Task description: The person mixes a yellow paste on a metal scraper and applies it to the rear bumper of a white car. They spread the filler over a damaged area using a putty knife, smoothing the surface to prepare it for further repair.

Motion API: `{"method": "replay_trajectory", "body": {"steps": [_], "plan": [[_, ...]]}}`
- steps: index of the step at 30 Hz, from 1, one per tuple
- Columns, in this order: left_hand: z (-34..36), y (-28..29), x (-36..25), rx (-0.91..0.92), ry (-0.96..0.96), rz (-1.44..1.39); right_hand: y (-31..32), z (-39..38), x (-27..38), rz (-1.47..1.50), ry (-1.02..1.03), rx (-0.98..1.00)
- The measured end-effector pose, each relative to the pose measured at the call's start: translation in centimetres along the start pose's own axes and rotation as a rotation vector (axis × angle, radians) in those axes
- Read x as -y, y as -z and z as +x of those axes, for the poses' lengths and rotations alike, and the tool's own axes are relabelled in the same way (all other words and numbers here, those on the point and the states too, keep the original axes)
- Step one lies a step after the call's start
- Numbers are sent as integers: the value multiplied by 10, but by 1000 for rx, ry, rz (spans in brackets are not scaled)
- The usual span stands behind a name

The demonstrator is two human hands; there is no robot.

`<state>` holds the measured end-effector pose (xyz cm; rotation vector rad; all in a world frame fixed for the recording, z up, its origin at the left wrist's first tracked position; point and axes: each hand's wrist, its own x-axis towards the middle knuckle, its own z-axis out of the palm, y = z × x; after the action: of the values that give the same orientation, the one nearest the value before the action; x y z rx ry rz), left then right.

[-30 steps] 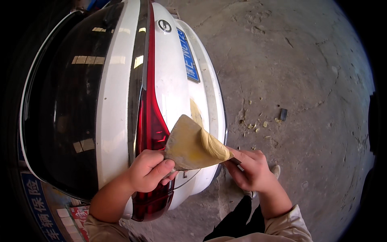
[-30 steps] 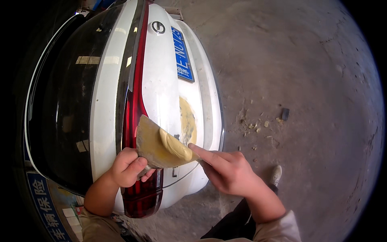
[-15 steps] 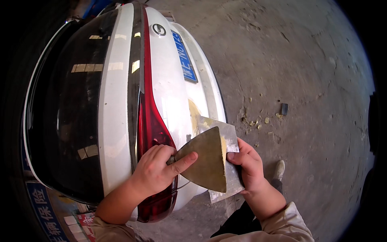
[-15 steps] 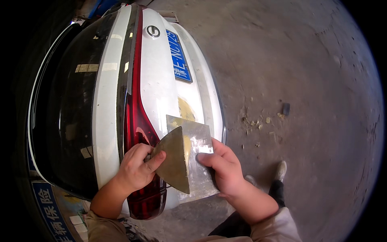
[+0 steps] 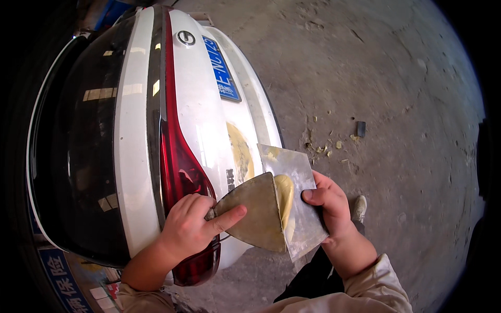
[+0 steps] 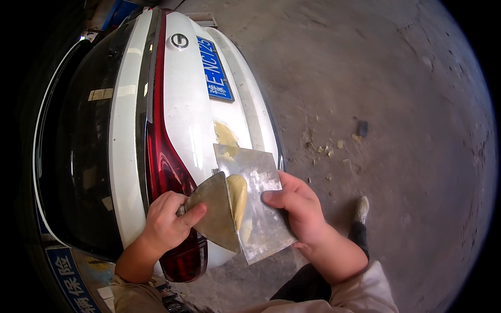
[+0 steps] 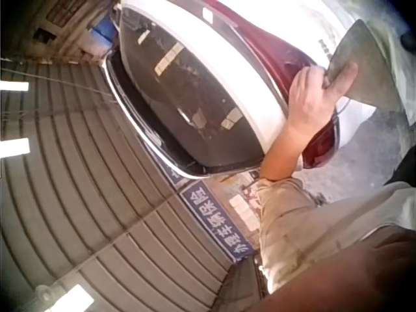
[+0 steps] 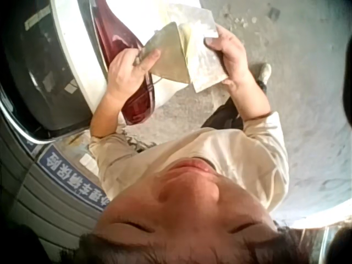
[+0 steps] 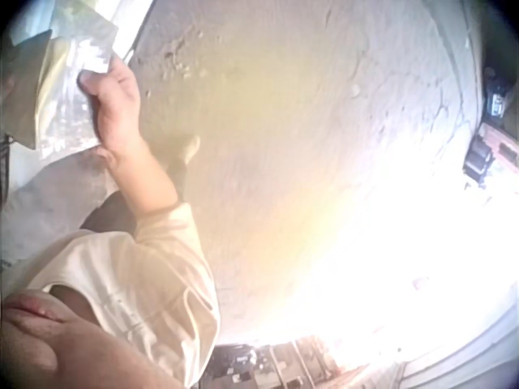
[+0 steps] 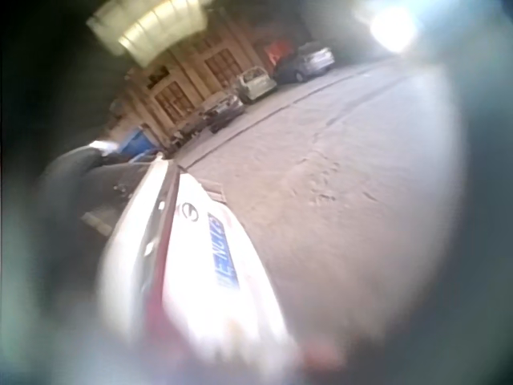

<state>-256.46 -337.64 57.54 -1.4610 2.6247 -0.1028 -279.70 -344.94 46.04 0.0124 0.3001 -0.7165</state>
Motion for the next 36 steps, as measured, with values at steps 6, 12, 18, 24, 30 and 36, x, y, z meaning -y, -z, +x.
{"method": "replay_trajectory", "body": {"steps": [6, 12, 18, 24, 30, 36], "plan": [[-4, -8, 5, -90, 48, -103, -6, -7, 25, -13, 358, -100], [-8, 7, 27, -678, 672, -1143, 92, 42, 22, -311, 465, -315], [0, 4, 35, -634, 825, -1409, 130, 68, -23, -399, 217, -273], [-5, 19, 40, 127, 841, -1523, 89, 76, -44, -340, 649, -165], [11, 27, 44, 478, 750, -1387, 27, 59, -25, -774, 1092, 54], [7, 21, 46, 451, 677, -1366, 5, 62, -18, -1101, 1146, 397]]}}
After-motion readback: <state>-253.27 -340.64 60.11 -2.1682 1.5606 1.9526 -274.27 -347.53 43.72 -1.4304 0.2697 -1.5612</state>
